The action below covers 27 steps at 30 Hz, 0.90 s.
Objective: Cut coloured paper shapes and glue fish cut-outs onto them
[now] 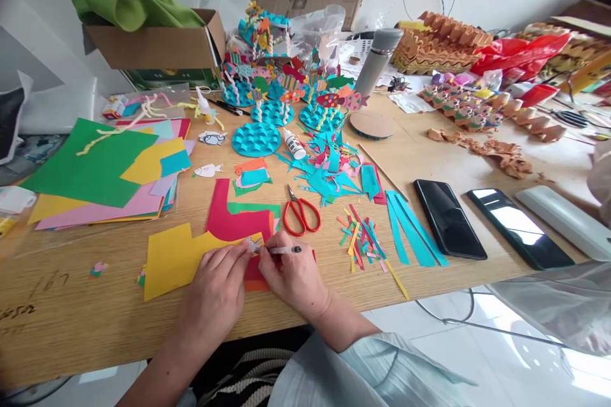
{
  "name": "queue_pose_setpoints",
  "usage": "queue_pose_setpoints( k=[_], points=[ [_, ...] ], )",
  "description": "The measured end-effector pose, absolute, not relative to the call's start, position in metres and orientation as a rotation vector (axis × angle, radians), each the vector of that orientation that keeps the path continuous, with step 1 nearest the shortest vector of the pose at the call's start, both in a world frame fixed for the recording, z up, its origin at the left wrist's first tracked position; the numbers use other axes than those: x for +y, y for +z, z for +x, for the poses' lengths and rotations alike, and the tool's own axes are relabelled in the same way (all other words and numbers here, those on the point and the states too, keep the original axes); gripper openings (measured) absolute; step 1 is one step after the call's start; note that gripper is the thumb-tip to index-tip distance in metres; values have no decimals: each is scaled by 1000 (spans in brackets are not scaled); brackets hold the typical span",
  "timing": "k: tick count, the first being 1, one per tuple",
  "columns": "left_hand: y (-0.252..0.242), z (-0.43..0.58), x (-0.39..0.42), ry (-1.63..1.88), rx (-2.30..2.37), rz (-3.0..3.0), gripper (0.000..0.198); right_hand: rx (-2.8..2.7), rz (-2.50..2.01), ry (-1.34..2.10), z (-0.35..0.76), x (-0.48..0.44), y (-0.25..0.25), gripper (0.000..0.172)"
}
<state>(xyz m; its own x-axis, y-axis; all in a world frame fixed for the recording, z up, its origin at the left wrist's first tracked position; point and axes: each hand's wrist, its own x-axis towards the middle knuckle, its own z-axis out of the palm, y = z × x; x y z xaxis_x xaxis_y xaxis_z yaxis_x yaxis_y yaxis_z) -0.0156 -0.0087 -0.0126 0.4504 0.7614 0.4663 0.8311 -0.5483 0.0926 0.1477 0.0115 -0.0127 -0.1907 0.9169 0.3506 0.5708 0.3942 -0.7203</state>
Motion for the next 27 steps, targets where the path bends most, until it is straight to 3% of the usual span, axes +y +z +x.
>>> queue_pose_setpoints(
  k=[27],
  points=[
    [-15, -14, -12, -600, -1403, -2514, 35, -1840, -1351, 528, 146, 13, -11, 9]
  ],
)
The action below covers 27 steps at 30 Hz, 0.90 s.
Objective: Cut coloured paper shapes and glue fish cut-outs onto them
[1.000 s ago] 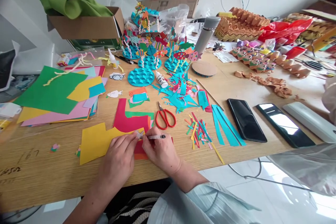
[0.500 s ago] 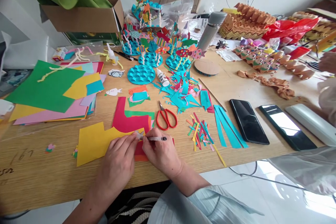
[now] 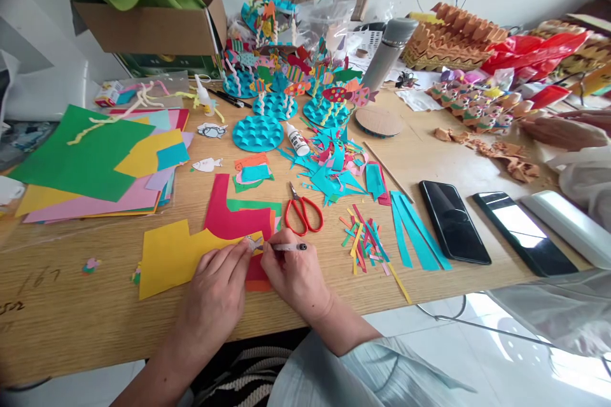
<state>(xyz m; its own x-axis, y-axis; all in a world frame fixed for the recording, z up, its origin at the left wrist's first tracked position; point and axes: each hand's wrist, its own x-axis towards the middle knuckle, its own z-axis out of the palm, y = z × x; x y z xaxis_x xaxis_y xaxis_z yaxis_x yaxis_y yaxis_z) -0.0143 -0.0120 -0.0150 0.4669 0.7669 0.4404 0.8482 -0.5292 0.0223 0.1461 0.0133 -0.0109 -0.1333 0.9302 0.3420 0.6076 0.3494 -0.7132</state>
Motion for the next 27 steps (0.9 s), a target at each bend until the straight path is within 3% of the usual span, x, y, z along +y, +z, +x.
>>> queue_pose_setpoints(
  k=[9, 18, 27],
  points=[
    [-16, -14, -13, -621, -1421, -2533, 35, -2005, -1247, 416, 150, 9, -12, 11],
    [-20, -15, -13, -593, -1407, -2535, 36, -2031, -1185, 671, 162, 9, 2, 7],
    [-21, -15, -14, -602, -1443, -2580, 37, -2083, -1028, 625, 169, 6, -6, 14]
  ],
)
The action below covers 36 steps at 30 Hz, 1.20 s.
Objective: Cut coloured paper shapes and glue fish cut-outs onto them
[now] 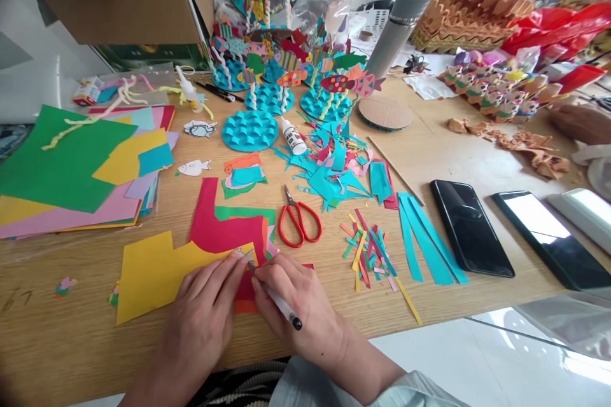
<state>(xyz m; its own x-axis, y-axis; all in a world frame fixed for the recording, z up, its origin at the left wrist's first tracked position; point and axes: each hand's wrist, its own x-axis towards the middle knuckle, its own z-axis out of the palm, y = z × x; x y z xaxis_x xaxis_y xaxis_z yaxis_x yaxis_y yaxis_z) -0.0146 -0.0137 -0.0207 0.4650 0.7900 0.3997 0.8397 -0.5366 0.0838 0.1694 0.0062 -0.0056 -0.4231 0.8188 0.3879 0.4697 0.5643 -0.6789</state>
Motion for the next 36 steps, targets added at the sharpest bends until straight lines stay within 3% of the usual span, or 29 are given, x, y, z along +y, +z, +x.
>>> queue_pose_setpoints(
  k=[36],
  points=[
    [-20, -13, -14, -564, -1385, -2567, 37, -1965, -1117, 629, 170, 4, -10, 17]
  ],
)
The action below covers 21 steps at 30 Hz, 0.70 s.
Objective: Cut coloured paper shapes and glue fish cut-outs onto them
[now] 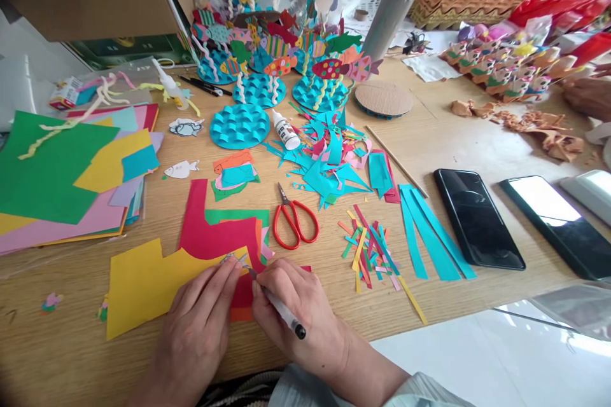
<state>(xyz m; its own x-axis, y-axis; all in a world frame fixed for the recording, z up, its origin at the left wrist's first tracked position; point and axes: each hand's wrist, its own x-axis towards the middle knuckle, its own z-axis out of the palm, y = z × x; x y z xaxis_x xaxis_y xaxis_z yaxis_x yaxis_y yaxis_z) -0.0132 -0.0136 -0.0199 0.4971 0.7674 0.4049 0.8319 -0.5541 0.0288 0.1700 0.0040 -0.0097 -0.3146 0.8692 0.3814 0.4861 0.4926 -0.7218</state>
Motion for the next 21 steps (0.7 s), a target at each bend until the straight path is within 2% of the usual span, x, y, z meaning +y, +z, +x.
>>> queue_pose_setpoints(
  k=[21],
  points=[
    [-18, -13, -13, -514, -1404, -2579, 39, -1927, -1141, 630, 170, 2, -14, 14]
  ],
)
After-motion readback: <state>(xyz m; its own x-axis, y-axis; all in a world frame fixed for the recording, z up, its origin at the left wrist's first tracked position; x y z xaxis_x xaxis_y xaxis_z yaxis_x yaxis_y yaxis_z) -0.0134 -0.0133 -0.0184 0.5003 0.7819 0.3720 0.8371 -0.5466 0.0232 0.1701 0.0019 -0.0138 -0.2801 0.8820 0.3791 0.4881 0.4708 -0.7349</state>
